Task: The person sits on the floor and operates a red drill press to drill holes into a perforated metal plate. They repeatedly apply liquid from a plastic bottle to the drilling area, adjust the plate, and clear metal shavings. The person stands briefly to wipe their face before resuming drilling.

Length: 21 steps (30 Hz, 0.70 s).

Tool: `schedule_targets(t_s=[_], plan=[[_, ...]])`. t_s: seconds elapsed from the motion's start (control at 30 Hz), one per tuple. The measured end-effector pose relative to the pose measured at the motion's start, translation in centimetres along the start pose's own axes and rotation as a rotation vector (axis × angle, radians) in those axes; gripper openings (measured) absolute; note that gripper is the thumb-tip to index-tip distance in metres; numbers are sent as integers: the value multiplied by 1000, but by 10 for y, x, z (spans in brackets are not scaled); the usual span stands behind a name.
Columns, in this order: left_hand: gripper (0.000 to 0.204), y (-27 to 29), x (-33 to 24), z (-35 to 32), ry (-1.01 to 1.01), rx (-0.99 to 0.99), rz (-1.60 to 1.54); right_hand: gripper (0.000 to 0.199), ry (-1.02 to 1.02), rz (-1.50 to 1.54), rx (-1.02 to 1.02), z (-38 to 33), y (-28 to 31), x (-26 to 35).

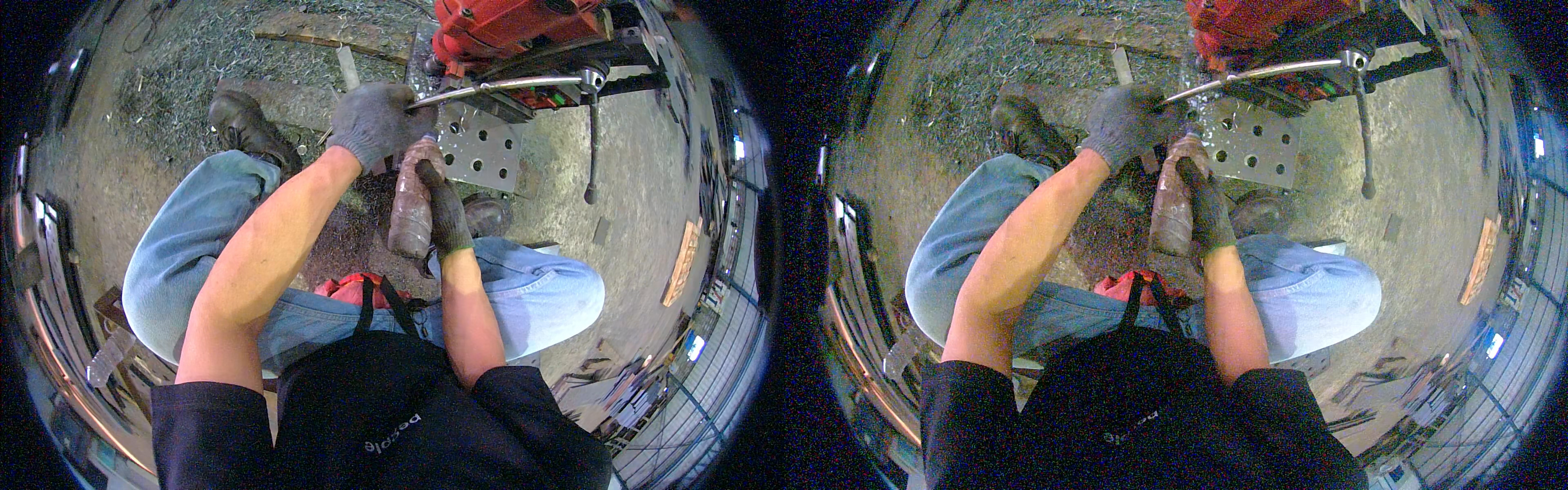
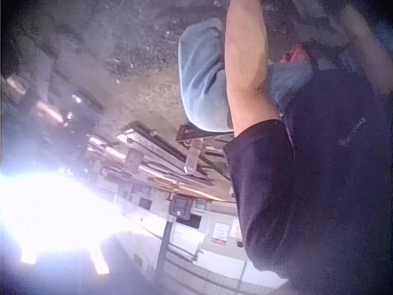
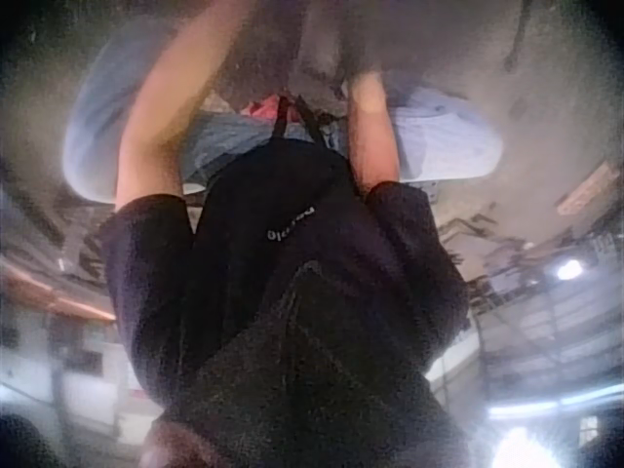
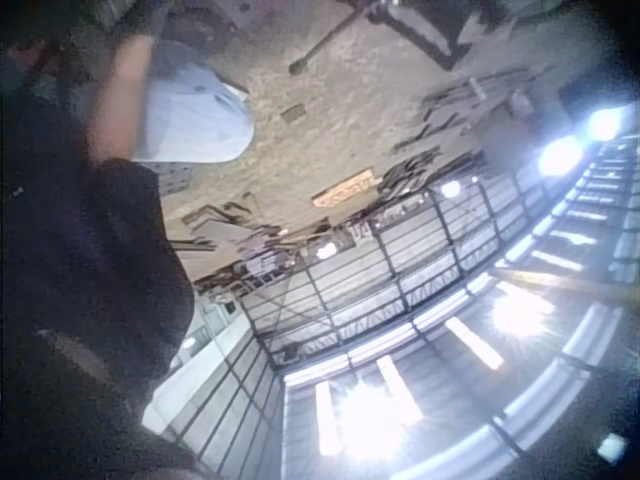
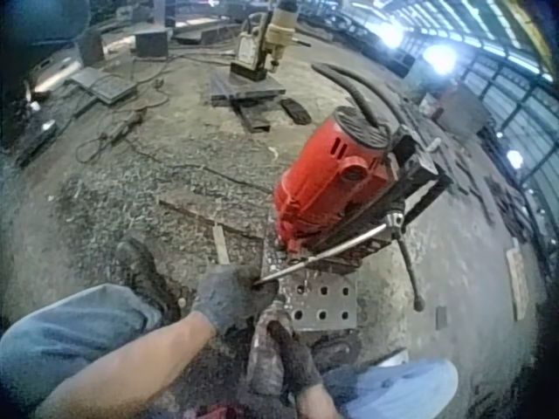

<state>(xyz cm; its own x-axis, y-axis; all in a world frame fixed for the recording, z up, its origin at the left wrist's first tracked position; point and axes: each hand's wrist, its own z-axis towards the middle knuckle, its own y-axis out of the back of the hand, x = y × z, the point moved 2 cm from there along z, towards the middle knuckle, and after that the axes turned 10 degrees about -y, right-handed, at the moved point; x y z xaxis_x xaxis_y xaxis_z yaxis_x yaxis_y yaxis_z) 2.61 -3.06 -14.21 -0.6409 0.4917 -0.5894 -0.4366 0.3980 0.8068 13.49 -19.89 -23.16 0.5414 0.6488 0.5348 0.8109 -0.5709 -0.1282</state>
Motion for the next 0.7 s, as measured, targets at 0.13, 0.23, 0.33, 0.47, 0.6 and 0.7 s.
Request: schedule_targets(t_s=[0.13,0.23,0.33,0.47,0.6,0.7], plan=[[44,0,0,1,7,30,16,68,39,18,57,-7,-5,5],[45,1,-1,1,6,42,16,66,54,28,56,-3,-3,1],[45,2,-1,3,-7,59,28,61,96,-25,40,5,3,-3],[46,2,1,0,-51,36,-7,52,64,-31,47,7,6,-4],[48,3,2,1,-31,73,-12,51,38,-114,-20,2,3,1],[49,-2,4,3,-46,78,-6,51,43,-81,-16,9,9,-5]])
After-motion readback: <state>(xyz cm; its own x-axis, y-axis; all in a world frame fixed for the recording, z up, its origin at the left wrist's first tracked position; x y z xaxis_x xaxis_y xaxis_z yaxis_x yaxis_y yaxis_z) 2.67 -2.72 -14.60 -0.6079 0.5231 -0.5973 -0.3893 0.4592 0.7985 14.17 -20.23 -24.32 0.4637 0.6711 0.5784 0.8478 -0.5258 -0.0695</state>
